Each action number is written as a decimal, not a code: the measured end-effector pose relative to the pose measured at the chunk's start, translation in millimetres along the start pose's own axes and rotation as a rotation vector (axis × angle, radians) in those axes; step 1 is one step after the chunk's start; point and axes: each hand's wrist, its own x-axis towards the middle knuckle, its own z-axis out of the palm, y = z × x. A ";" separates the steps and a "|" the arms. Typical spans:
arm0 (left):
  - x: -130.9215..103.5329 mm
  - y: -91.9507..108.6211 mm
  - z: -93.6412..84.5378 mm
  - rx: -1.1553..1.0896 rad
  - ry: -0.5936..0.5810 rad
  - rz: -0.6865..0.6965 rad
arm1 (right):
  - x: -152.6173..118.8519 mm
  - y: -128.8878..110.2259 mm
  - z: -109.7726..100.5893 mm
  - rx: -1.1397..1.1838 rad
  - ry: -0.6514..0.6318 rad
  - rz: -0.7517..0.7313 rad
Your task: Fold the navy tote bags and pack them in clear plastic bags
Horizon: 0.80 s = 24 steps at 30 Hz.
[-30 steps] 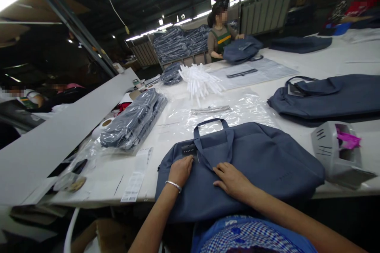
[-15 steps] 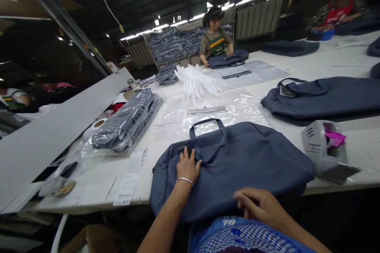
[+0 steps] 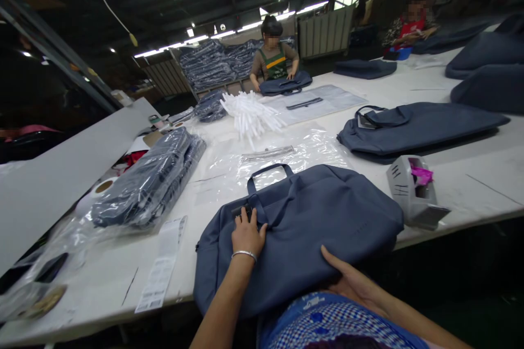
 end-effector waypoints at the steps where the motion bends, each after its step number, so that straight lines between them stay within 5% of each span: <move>1: 0.3 -0.2 0.1 0.005 0.005 0.001 | -2.8 -2.9 0.3 0.098 -0.036 0.087; 4: 1.1 -0.7 1.1 0.012 0.011 0.010 | -12.0 -9.6 -2.6 0.386 -0.140 0.327; 9: 0.2 -0.7 3.6 -0.003 0.024 0.002 | -11.1 -2.0 -3.1 0.438 -0.083 0.365; 14: 1.1 -0.5 3.6 -0.023 0.015 -0.003 | 4.3 20.2 3.5 0.337 0.115 0.296; 19: 5.6 -3.0 2.8 -0.038 -0.015 -0.007 | 14.3 25.6 12.8 0.413 0.142 0.230; 24: 8.7 -2.9 4.2 -0.047 -0.017 -0.016 | 29.2 33.5 17.4 0.469 0.299 -0.013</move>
